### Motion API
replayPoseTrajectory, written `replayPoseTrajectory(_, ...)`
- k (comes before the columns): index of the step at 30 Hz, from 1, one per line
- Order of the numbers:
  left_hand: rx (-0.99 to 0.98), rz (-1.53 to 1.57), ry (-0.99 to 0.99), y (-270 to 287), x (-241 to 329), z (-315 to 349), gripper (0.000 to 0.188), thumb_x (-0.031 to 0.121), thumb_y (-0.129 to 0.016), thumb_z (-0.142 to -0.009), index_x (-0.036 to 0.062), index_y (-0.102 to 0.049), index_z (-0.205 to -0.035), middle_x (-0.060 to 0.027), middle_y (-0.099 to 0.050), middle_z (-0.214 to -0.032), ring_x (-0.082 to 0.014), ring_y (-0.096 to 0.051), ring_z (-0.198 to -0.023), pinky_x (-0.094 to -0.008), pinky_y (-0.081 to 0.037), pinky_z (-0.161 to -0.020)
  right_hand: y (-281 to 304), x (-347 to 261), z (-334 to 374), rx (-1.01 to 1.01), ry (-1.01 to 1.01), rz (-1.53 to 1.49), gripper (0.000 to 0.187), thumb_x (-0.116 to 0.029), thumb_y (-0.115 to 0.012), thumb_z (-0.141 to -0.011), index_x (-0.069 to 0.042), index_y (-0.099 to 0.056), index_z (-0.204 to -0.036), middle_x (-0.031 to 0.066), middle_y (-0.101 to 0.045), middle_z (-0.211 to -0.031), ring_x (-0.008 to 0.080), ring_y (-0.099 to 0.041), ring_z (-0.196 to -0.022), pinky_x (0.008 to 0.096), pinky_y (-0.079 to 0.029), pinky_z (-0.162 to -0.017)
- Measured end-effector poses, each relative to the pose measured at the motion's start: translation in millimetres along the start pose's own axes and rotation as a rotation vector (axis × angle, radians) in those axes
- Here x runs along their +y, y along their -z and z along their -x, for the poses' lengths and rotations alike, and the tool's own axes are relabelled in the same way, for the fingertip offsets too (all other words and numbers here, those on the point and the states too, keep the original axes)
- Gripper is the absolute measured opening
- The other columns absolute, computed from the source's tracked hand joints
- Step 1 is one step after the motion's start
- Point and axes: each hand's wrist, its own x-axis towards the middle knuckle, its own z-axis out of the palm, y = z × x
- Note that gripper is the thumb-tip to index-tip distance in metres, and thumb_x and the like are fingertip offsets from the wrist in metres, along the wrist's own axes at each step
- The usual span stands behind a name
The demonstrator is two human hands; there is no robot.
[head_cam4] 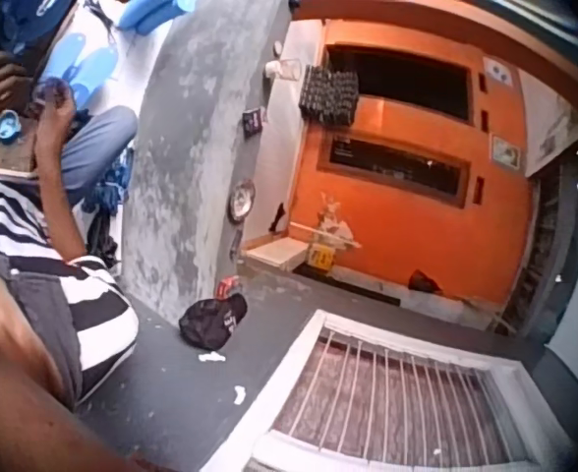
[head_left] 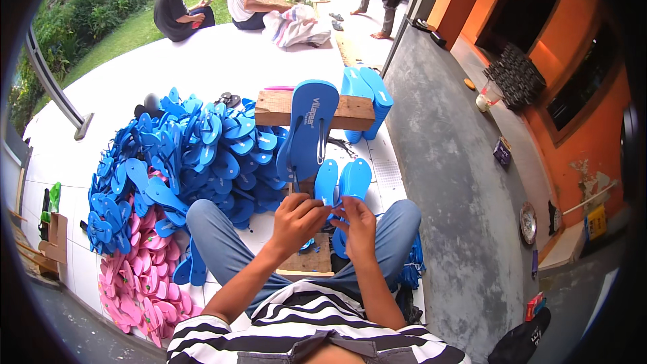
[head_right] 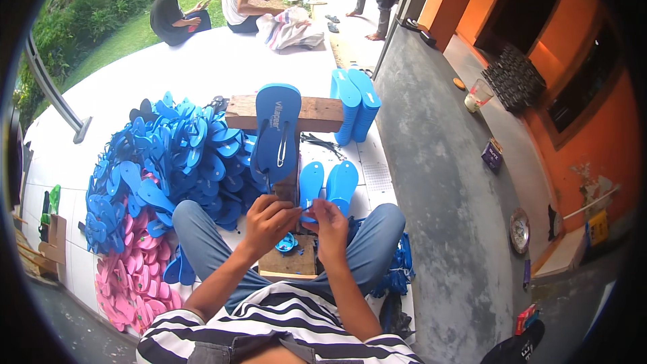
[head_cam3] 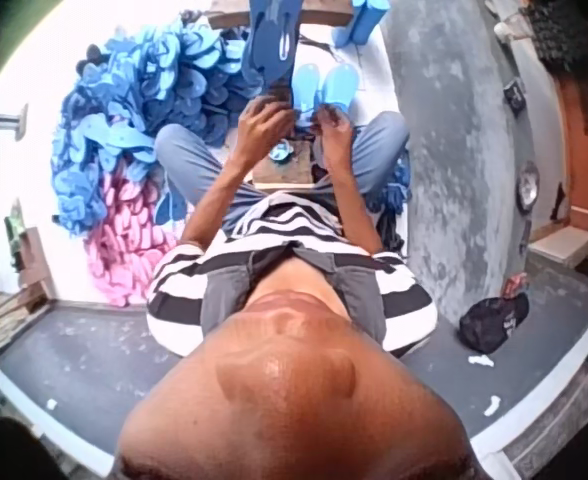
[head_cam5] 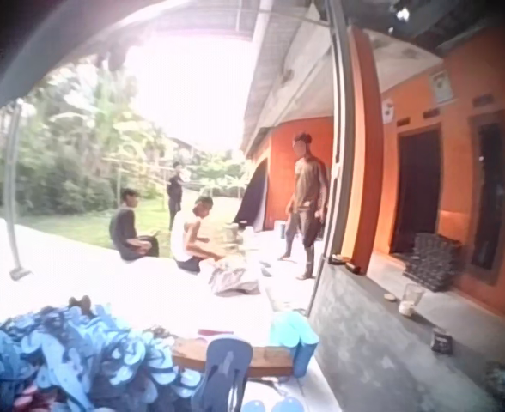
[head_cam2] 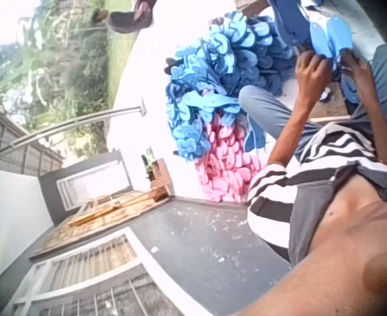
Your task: The person assembles flip-flops by using a manual press to insert plastic straps into the pre-cut holes of blue foam soles.
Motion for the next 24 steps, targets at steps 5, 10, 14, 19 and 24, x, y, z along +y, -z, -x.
replayPoseTrajectory(5,0.177,0.129,0.245,-24.9,22.4,-13.2,0.023,0.004,-0.076,-0.068,0.009,-0.071,-0.09,-0.0021,-0.066,-0.091,-0.0229,-0.059,-0.081,-0.0356,-0.048,-0.067,-38.4,-12.7,-6.9,0.038,0.301,0.214,0.031,-0.026,-0.06,-0.098,0.002,-0.067,-0.11,0.006,-0.069,-0.099,0.01,-0.061,-0.083,0.0246,-0.051,-0.075)
replayPoseTrajectory(10,0.127,0.191,0.279,-12.2,26.8,-14.8,0.029,-0.001,-0.073,-0.068,0.006,-0.07,-0.096,-0.0069,-0.066,-0.096,-0.0285,-0.06,-0.089,-0.0378,-0.05,-0.074,-59.6,-15.5,-10.8,-0.021,0.349,0.158,0.039,-0.033,-0.052,-0.102,0.004,-0.067,-0.102,0.0088,-0.069,-0.087,0.0112,-0.061,-0.078,0.0248,-0.049,-0.072)
replayPoseTrajectory(14,0.095,0.255,0.18,18.0,23.7,-24.0,0.033,-0.006,-0.066,-0.07,0.0064,-0.07,-0.1,-0.0088,-0.067,-0.1,-0.0289,-0.061,-0.093,-0.0368,-0.051,-0.08,-49.7,-29.2,-38.0,-0.182,0.328,0.069,0.046,-0.039,-0.046,-0.104,-0.001,-0.061,-0.081,0.0009,-0.052,-0.068,0.0085,-0.049,-0.065,0.0239,-0.043,-0.061)
replayPoseTrajectory(19,0.273,0.137,0.305,57.0,-15.3,-66.4,0.031,-0.003,-0.061,-0.083,0.0046,-0.061,-0.113,-0.0122,-0.064,-0.109,-0.0246,-0.061,-0.098,-0.0327,-0.047,-0.075,-52.5,-57.1,-49.1,-0.643,0.239,0.035,0.046,-0.039,-0.046,-0.103,-0.003,-0.056,-0.077,-0.0044,-0.041,-0.064,0.0048,-0.032,-0.057,0.0229,-0.027,-0.052)
replayPoseTrajectory(24,0.237,-0.224,0.197,57.2,-39.3,-125.8,0.042,0.022,-0.065,-0.089,0.0017,-0.055,-0.125,-0.0164,-0.06,-0.121,-0.0297,-0.058,-0.11,-0.0401,-0.035,-0.098,-59.6,-62.9,-59.8,-0.781,0.241,0.111,0.051,-0.046,-0.048,-0.101,-0.005,-0.054,-0.071,-0.0042,-0.043,-0.066,0.0042,-0.031,-0.058,0.022,-0.023,-0.053)
